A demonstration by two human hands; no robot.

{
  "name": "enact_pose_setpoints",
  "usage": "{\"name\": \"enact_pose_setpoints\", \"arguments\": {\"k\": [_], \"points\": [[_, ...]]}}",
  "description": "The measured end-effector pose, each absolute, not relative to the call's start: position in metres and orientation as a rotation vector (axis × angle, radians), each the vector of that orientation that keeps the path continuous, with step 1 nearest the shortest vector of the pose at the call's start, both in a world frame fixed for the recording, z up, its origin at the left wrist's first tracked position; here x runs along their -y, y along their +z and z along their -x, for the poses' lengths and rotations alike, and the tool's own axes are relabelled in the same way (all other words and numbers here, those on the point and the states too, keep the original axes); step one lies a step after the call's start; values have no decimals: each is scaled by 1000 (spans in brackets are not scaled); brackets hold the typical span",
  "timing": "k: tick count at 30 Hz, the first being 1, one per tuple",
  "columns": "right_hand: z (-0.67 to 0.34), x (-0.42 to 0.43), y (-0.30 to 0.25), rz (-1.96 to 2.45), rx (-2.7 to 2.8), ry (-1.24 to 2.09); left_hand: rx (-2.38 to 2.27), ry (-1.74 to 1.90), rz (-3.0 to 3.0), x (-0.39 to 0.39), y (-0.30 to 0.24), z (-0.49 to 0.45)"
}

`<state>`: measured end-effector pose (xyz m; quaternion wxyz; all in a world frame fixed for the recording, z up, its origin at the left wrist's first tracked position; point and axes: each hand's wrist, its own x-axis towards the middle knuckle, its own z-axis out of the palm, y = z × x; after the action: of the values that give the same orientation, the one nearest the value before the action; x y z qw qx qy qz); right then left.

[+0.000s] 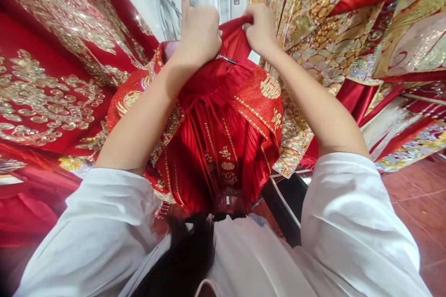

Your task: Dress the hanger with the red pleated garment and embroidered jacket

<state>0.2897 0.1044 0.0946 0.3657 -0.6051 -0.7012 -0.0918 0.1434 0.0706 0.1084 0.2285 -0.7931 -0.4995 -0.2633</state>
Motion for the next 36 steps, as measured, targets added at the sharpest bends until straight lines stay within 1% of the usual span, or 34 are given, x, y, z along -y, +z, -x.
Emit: {"name": "enact_pose_setpoints", "arguments": {"k": [2,5,8,13,15,17,18,21,22,23,26,30,36], "points": [[-289,-103,87,1534,1686,-183,1329,-874,2181,-72,104,-142],[-296,-101,68,1619,1751,44,1255,-1048,2218,-74,99,-138],[-314,-98,62,1687,1714,77,1159,-1109,2261,-78,95,-135],[-340,-95,72,1509,1444,-251,1108,-1326,2309,-88,90,-136],[-345,-90,68,1470,1455,-260,1153,-1355,2279,-89,91,-137],[-352,-79,62,1525,1542,-232,1193,-1272,2257,-84,93,-138],[-356,-71,60,1559,1562,-316,1195,-1222,2252,-78,94,-138],[-369,-45,55,1648,1486,-819,1018,-1138,2263,-51,89,-139],[-373,-38,54,1696,1485,-939,926,-1120,2301,-41,82,-140],[-376,-33,51,1762,1519,-985,832,-1097,2362,-31,73,-143],[-381,-24,42,1926,1712,-925,698,-996,2598,-16,38,-152],[-388,-5,47,2023,1741,-943,800,-1061,2665,-33,2,-163],[-364,67,90,1983,1639,-1219,861,-1176,2704,-73,-6,-170]]}}
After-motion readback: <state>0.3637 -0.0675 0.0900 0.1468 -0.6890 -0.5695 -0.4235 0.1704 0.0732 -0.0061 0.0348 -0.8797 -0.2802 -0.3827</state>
